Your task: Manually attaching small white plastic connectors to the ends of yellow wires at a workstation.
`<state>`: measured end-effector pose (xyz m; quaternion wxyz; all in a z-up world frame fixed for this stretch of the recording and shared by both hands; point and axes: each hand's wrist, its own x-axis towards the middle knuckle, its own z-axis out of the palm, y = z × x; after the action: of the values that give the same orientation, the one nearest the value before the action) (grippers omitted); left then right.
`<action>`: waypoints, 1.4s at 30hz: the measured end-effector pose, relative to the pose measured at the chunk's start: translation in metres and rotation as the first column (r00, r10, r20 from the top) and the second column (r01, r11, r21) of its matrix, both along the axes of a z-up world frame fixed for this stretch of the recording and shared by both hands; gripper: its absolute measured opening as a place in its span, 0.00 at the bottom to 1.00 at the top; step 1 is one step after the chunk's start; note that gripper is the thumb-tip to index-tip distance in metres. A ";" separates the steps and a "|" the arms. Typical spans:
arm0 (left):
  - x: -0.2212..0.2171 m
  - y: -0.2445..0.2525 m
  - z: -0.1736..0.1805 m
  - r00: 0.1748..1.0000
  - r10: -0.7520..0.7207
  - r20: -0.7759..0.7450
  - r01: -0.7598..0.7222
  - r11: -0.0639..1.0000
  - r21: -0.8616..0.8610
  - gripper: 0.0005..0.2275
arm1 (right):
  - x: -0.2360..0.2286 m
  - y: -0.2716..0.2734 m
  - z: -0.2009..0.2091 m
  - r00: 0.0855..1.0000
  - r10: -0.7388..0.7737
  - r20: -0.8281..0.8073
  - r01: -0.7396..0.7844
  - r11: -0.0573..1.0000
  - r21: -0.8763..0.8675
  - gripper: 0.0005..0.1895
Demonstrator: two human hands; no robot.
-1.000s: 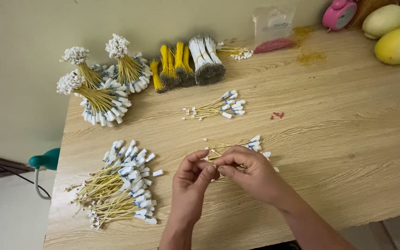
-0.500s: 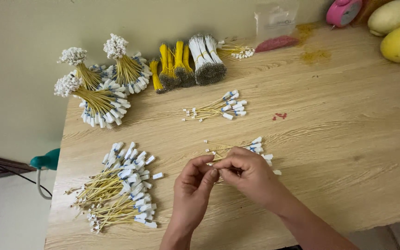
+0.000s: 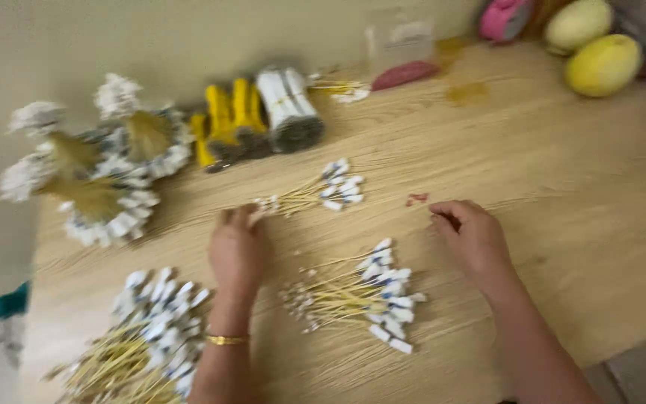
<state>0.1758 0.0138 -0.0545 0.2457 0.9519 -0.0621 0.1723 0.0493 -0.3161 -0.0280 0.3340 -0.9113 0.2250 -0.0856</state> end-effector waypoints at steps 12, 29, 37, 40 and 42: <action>0.016 -0.001 -0.008 0.999 -0.014 -0.038 0.019 0.989 0.147 0.07 | 0.040 -0.013 -0.029 0.986 0.141 0.089 -0.136 0.989 -0.058 0.10; -0.068 0.009 0.063 0.993 -0.075 -0.094 -0.015 0.701 -0.713 0.07 | 0.035 -0.012 -0.033 0.981 0.193 0.023 -0.185 0.965 -0.185 0.11; -0.101 0.022 0.038 0.983 -0.151 -0.102 -0.031 0.414 -0.910 0.04 | 0.037 -0.020 -0.044 0.943 0.333 0.006 -0.313 0.893 -0.322 0.12; -0.111 0.019 0.022 0.973 -0.209 -0.099 -0.026 0.326 -0.945 0.03 | 0.026 -0.011 -0.035 0.940 0.339 0.024 -0.309 0.882 -0.357 0.13; -0.122 0.018 0.020 0.940 -0.303 -0.157 -0.108 0.172 -0.979 0.05 | 0.014 0.003 -0.026 0.979 0.121 0.163 -0.144 0.980 0.136 0.07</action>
<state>0.0538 0.0314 -0.0345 0.8145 0.5787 0.0413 0.0001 0.0629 -0.3131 -0.0545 0.4214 -0.8879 0.1429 -0.1166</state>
